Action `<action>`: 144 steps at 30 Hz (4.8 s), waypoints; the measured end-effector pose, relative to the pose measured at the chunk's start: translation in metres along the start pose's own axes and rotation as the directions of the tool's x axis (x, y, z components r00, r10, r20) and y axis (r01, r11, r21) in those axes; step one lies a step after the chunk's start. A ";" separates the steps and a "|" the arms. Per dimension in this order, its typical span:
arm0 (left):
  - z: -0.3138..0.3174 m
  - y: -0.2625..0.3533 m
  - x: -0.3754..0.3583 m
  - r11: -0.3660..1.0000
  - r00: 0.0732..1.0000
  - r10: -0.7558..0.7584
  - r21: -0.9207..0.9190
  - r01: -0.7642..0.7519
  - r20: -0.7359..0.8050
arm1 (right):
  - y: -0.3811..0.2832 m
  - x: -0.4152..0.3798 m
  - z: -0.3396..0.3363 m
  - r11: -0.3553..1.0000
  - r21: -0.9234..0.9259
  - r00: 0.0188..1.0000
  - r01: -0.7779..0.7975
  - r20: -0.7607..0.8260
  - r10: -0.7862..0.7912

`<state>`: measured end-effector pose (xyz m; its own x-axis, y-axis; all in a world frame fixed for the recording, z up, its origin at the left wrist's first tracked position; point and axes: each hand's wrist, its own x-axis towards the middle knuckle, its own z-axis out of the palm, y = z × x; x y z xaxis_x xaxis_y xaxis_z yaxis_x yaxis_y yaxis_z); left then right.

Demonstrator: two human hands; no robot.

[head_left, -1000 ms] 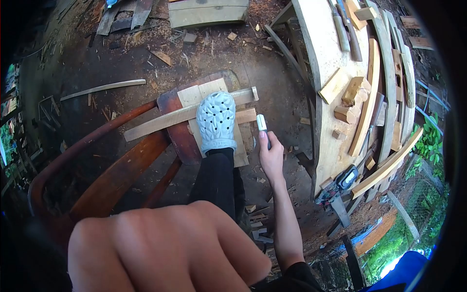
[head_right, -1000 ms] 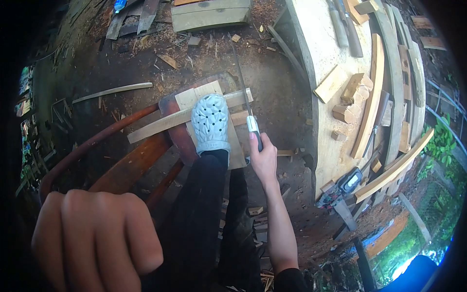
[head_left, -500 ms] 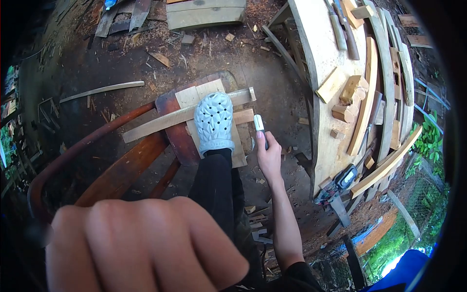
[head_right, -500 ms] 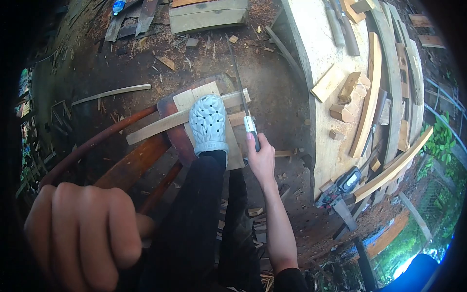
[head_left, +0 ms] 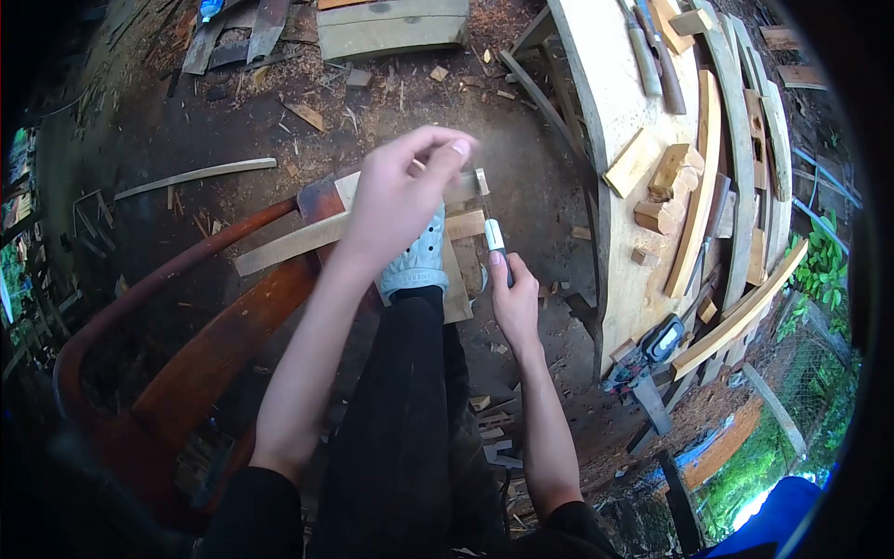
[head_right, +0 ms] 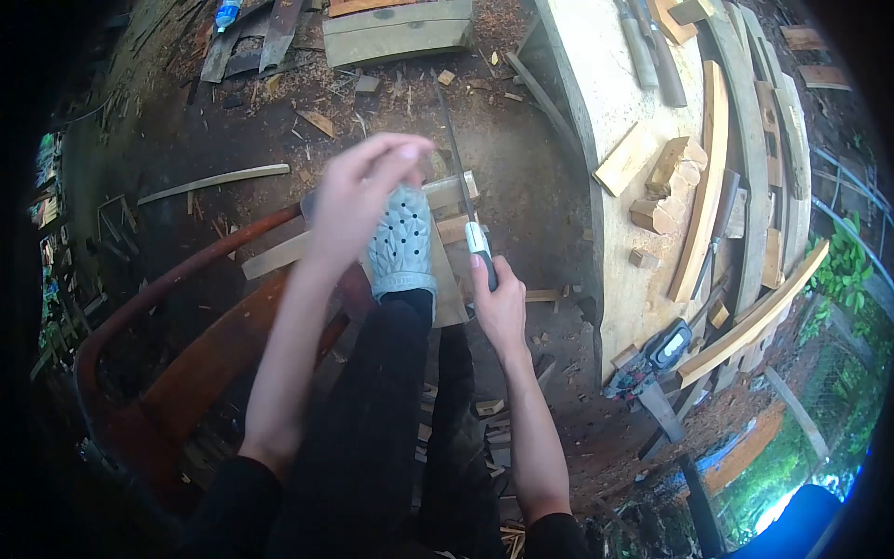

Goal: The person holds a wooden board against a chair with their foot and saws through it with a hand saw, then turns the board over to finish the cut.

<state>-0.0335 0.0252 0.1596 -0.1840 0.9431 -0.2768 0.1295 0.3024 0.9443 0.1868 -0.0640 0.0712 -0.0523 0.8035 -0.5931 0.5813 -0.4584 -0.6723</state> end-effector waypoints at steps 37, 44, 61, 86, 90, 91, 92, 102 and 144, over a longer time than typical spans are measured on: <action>0.031 -0.155 0.004 0.664 0.951 0.278 0.742 -0.091 -0.132 | -0.059 -0.029 -0.004 0.991 -0.086 0.995 -0.101 -0.031 0.098; 0.030 -0.158 0.010 0.681 0.947 0.284 0.727 -0.087 -0.153 | -0.066 -0.038 -0.012 0.990 -0.002 0.990 -0.142 0.016 0.142; 0.035 -0.160 0.011 0.689 0.942 0.292 0.719 -0.088 -0.164 | -0.031 -0.010 0.010 0.995 0.028 0.993 -0.097 -0.064 0.099; 0.033 -0.154 0.015 0.644 0.943 0.296 0.761 -0.077 -0.155 | -0.051 0.008 0.013 0.998 -0.046 0.993 -0.046 -0.113 0.041; 0.037 -0.157 0.005 0.659 0.949 0.279 0.749 -0.076 -0.149 | -0.031 -0.077 -0.015 1.000 0.018 0.998 -0.022 -0.067 0.023; 0.036 -0.155 0.012 0.650 0.940 0.305 0.754 -0.090 -0.150 | -0.027 -0.107 -0.031 0.999 0.024 0.999 -0.038 -0.030 0.039; 0.035 -0.154 0.018 0.651 0.937 0.313 0.754 -0.093 -0.155 | -0.021 -0.142 -0.047 0.997 -0.047 0.998 -0.063 -0.003 0.062; 0.036 -0.154 0.011 0.630 0.938 0.317 0.770 -0.099 -0.140 | -0.014 -0.166 -0.056 0.997 -0.076 1.000 -0.009 0.018 0.011; 0.037 -0.156 0.012 0.625 0.919 0.353 0.775 -0.092 -0.176 | -0.062 -0.180 -0.096 0.971 -0.138 0.975 -0.194 0.080 0.207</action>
<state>-0.0201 -0.0052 0.0021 -0.2948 0.9492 0.1101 0.8531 0.2096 0.4778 0.2385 -0.1434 0.2621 0.0041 0.6583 -0.7527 0.6868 -0.5489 -0.4764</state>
